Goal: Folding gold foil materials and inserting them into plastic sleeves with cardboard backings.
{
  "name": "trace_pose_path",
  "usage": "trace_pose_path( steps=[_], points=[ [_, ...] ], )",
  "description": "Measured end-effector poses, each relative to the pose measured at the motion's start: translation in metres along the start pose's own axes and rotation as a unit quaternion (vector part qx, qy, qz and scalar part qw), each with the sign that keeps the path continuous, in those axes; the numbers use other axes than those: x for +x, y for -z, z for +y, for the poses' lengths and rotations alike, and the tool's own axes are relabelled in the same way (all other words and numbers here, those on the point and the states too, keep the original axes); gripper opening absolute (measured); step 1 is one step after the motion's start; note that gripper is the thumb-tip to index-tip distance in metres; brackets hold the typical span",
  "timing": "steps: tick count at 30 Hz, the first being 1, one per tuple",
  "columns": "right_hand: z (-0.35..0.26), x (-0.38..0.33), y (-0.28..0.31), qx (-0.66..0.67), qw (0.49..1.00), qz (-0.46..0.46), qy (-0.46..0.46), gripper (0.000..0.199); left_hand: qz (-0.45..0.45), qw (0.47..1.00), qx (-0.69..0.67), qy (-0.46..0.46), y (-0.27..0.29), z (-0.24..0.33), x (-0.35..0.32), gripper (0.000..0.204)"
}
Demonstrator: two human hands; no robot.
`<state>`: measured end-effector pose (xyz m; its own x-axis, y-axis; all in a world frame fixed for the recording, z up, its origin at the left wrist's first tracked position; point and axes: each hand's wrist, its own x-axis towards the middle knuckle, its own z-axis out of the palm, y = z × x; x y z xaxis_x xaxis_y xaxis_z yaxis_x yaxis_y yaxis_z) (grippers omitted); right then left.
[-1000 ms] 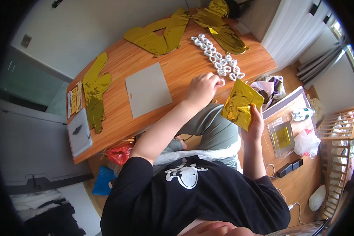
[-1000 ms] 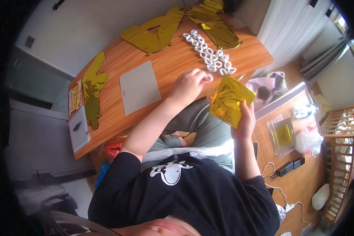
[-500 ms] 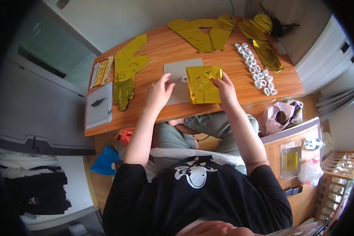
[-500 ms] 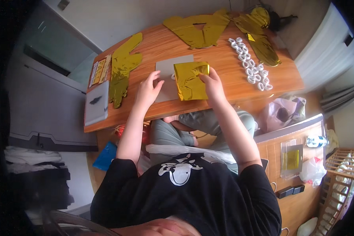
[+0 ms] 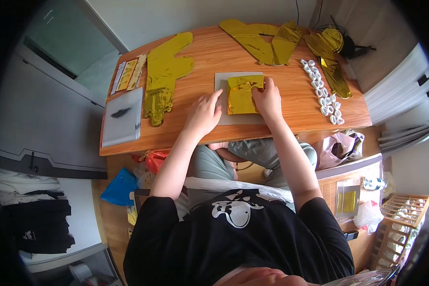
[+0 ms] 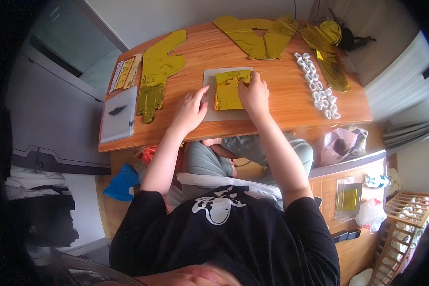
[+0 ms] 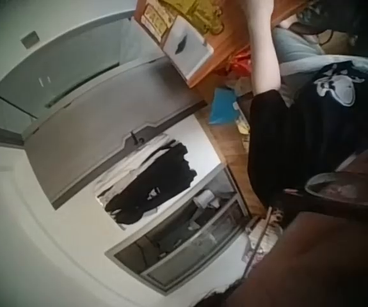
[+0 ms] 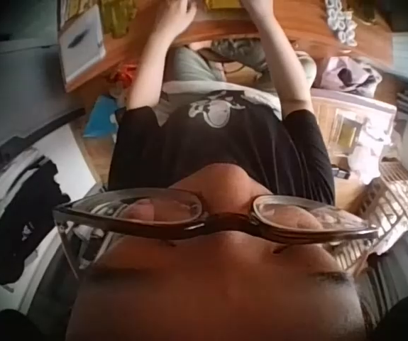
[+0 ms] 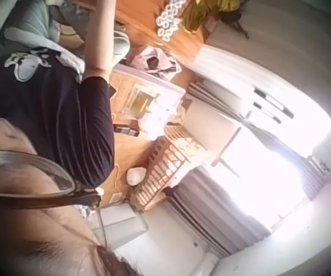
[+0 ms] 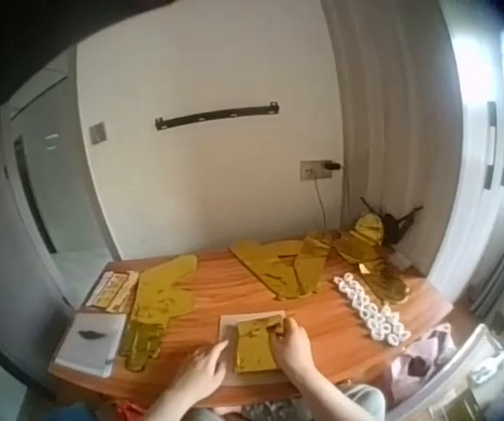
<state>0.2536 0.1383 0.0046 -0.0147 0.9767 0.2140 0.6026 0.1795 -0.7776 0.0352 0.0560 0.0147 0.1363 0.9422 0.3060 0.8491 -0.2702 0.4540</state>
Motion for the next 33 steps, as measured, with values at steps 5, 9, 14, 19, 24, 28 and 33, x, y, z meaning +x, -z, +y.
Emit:
trace_pose_path(
  steps=[5, 9, 14, 19, 24, 28, 33],
  points=[
    [-0.002, -0.009, -0.011, -0.064, 0.994, 0.070, 0.058, 0.059, -0.011, 0.992, 0.065, -0.103, -0.003, -0.006, 0.033, 0.061],
    [0.000, -0.008, -0.012, -0.129, 0.962, 0.130, 0.201, 0.050, -0.119, 0.971, 0.103, -0.178, -0.016, -0.023, 0.057, 0.072],
    [0.006, -0.006, -0.007, -0.191, 0.959, -0.064, 0.198, 0.034, -0.189, 0.961, 0.107, -0.172, -0.019, -0.033, 0.060, 0.077],
    [0.006, -0.015, -0.003, -0.243, 0.937, -0.076, 0.239, 0.048, -0.230, 0.943, 0.149, -0.186, -0.013, -0.037, 0.063, 0.085],
    [0.015, -0.016, -0.001, -0.297, 0.916, -0.097, 0.250, 0.065, -0.221, 0.941, 0.146, -0.209, -0.014, -0.040, 0.062, 0.090],
    [0.017, -0.012, 0.005, -0.323, 0.899, -0.132, 0.263, 0.079, -0.217, 0.934, 0.150, -0.242, -0.014, -0.045, 0.064, 0.087],
    [0.011, -0.005, 0.021, -0.310, 0.894, -0.188, 0.264, 0.093, -0.233, 0.919, 0.168, -0.271, -0.008, -0.047, 0.071, 0.085]
  ],
)
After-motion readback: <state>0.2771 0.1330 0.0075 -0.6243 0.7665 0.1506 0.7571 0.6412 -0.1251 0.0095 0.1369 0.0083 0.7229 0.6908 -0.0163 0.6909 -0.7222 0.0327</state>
